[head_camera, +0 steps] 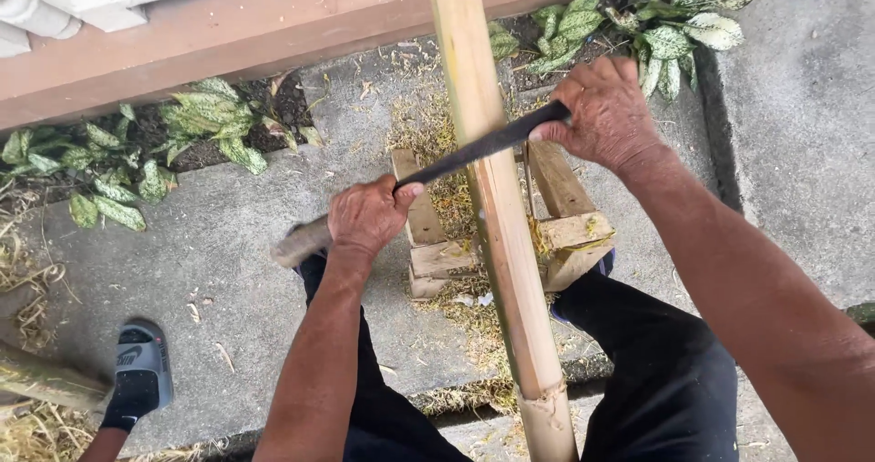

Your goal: The recorder uses a machete to strip the outer bark or nodes from a length of bamboo.

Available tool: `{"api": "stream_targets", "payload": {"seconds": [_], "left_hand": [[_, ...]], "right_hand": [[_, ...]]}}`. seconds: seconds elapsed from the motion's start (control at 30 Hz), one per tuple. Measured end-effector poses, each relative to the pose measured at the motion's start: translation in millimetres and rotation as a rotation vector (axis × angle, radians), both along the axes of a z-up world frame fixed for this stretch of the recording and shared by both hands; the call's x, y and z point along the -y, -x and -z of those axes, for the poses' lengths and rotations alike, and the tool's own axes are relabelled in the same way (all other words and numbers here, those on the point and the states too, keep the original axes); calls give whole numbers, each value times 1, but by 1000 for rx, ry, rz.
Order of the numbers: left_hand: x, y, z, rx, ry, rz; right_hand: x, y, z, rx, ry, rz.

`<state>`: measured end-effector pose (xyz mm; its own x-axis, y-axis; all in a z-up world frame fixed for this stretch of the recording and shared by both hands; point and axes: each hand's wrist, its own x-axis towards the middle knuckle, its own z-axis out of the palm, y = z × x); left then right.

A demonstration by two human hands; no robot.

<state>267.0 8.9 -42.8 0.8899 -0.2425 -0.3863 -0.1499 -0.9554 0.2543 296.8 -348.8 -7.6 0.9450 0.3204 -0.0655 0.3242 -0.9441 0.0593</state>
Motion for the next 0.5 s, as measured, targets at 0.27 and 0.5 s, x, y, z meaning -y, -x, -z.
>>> {"api": "stream_targets", "payload": {"seconds": [0.27,0.5], "left_hand": [[-12,105,-5,13,38,44],[-22,277,-14,-35,119,181]], "right_hand": [[-6,124,2,36,-164,6],[-13,317,-2,10,-361,67]]}}
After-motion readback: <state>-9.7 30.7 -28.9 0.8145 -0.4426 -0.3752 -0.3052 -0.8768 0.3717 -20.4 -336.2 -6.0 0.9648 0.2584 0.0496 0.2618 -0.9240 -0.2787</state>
